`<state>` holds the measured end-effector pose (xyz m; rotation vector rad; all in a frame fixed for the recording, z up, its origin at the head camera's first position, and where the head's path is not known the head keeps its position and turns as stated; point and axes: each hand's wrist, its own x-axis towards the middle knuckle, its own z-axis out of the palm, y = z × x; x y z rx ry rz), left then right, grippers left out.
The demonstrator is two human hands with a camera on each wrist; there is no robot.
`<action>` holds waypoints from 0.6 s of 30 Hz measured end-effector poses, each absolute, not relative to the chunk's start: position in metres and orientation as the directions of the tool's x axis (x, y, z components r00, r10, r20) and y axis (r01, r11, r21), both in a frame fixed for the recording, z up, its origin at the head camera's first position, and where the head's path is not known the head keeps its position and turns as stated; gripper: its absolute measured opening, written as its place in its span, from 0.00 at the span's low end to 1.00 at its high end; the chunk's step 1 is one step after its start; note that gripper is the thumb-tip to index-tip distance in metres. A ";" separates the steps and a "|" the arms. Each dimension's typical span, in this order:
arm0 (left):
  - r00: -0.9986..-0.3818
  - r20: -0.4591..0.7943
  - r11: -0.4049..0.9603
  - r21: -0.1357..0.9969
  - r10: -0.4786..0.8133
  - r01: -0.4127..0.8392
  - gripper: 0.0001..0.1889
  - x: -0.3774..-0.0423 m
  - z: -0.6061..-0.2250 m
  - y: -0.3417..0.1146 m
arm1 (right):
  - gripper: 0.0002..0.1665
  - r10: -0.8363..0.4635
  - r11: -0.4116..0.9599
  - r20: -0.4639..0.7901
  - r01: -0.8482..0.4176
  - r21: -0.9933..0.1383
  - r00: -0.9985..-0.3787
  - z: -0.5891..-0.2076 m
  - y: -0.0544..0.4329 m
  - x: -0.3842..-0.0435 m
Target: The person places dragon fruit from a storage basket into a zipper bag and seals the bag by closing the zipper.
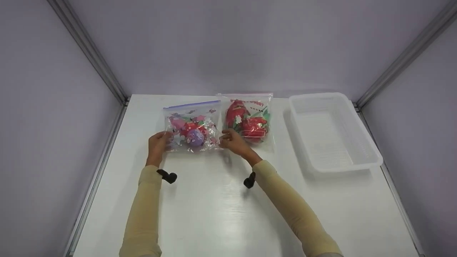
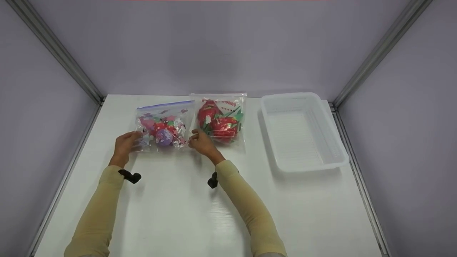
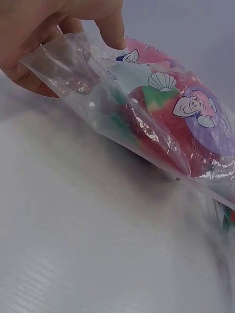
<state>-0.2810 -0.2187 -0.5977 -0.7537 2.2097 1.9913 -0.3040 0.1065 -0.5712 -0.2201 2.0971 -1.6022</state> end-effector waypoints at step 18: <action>-0.925 -0.249 0.378 0.858 -0.287 -0.348 0.35 -0.300 -0.560 -0.217 | 0.18 -0.320 0.473 -0.023 -0.138 -0.870 -0.947 -0.513 0.191 -0.326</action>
